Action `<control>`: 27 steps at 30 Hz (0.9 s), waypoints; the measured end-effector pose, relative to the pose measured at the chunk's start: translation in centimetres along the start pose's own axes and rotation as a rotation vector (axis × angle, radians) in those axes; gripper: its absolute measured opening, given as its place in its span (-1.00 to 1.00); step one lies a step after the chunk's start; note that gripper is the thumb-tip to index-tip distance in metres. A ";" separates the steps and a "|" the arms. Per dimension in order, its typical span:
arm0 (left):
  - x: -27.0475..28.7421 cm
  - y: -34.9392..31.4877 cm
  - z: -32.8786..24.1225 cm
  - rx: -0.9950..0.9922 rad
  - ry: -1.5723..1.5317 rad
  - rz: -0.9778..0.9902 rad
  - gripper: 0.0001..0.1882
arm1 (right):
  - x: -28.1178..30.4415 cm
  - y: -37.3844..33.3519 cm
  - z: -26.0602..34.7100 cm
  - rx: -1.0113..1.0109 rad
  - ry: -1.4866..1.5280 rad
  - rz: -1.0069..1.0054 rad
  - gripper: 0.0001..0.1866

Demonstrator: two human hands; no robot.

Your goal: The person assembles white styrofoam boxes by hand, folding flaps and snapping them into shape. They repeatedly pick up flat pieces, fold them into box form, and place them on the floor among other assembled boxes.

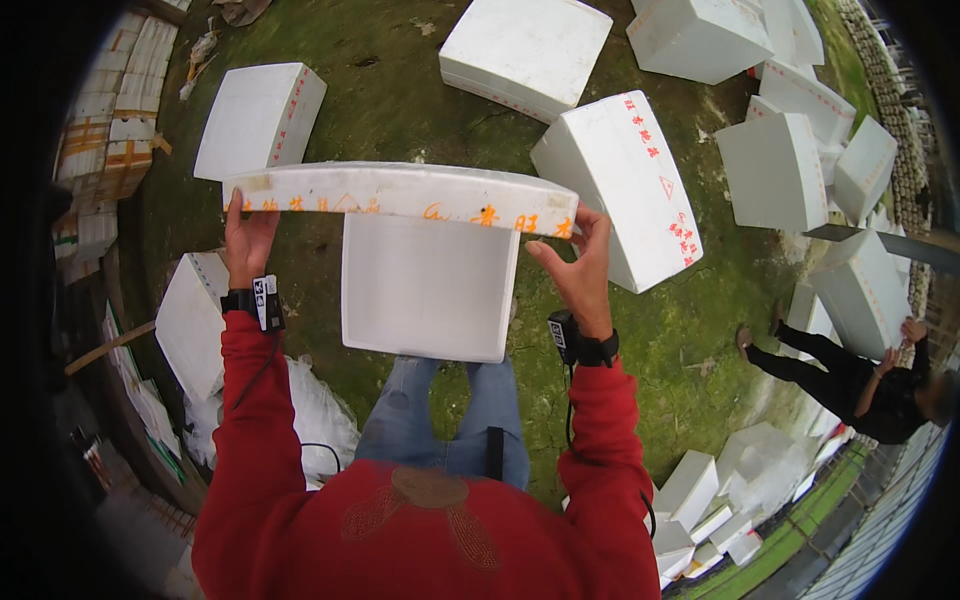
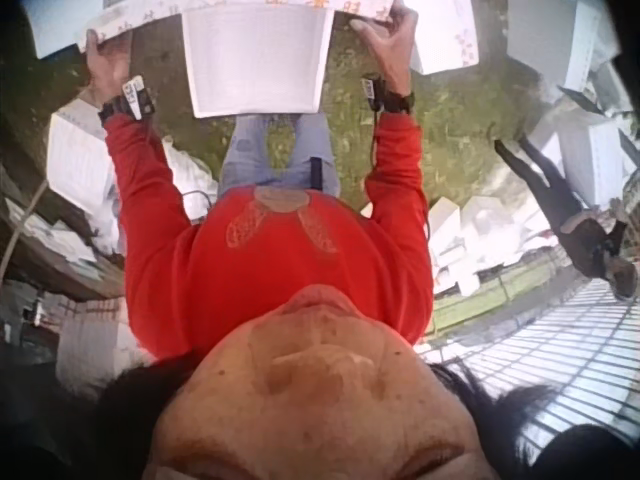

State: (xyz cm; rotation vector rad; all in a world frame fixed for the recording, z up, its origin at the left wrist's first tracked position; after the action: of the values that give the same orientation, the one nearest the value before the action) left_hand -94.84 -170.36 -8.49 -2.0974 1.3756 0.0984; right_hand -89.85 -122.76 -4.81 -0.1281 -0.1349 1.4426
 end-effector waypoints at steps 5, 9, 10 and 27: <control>-7.6 -3.7 -3.3 -0.154 0.078 -0.023 -0.61 | 2.1 -3.9 8.1 0.369 -0.959 -0.187 -0.08; -14.9 -10.4 -3.1 -0.114 0.040 0.115 -0.39 | 0.6 -5.7 10.8 0.610 -1.141 0.038 -0.17; -16.2 -12.2 -2.7 -0.079 0.049 0.145 -0.34 | 0.2 -5.9 10.9 0.636 -1.158 0.026 -0.28; -15.2 -8.2 -9.1 -1.149 1.437 0.807 0.14 | 20.7 -28.1 33.5 0.435 -0.638 -0.490 -0.60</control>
State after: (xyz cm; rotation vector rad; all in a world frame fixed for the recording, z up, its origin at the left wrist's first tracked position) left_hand -97.21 -160.81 8.36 -2.1569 3.6725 -0.5262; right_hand -65.50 -105.49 33.23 0.6864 -0.3424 0.9491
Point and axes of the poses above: each hand's wrist, its own y-axis towards the middle knuckle, its own x-axis out of the back of the hand, z = x × y, the point moved 1 cm from there along y, towards the middle knuckle, and after that the axes turned 13 degrees about y, right-handed, at the moved point
